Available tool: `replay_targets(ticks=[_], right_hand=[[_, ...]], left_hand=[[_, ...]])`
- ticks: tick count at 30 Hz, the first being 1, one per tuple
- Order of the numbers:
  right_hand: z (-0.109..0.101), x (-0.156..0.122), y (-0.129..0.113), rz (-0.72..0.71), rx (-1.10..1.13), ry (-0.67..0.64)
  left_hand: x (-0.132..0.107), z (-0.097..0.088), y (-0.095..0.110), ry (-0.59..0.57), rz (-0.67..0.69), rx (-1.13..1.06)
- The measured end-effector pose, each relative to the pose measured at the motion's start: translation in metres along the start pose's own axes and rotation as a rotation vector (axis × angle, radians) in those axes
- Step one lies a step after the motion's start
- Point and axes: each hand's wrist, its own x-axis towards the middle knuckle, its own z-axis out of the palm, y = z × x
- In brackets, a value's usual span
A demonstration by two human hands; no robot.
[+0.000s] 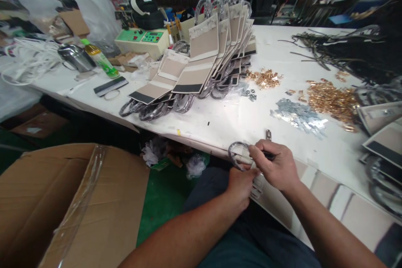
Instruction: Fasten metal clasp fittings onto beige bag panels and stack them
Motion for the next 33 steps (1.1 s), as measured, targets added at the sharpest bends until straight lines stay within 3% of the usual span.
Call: replay_targets(ticks=[5, 9, 11, 15, 20, 22, 27, 31, 33], right_hand=[[-0.017, -0.004, -0.005, 0.139, 0.158, 0.105], [-0.025, -0.011, -0.016, 0.024, 0.436, 0.354], [-0.019, -0.016, -0.014, 0.011, 0.410, 0.386], [-0.011, -0.028, 0.007, 0.157, 0.329, 0.343], [-0.038, -0.037, 0.014, 0.252, 0.220, 0.419], [-0.050, -0.034, 0.016, 0.347, 0.069, 0.366], [-0.061, -0.026, 0.048, 0.466, -0.434, -0.068], [-0.055, -0.034, 0.073, 0.491, -0.631, -0.104], [-0.052, -0.040, 0.077, 0.434, -0.686, -0.079]], left_hand=[[0.001, -0.002, -0.004, -0.050, -0.010, -0.004], [0.002, -0.004, -0.006, -0.076, -0.013, -0.033], [0.003, -0.004, -0.007, -0.067, -0.004, -0.036], [0.003, -0.004, -0.006, -0.075, 0.001, -0.021], [0.002, -0.006, -0.005, -0.072, -0.002, -0.009], [0.001, -0.008, -0.005, -0.068, -0.005, -0.005], [0.000, -0.011, -0.004, -0.067, -0.039, -0.008], [0.000, -0.016, -0.001, -0.128, -0.045, -0.001], [-0.003, -0.026, 0.004, -0.145, 0.032, 0.068]])
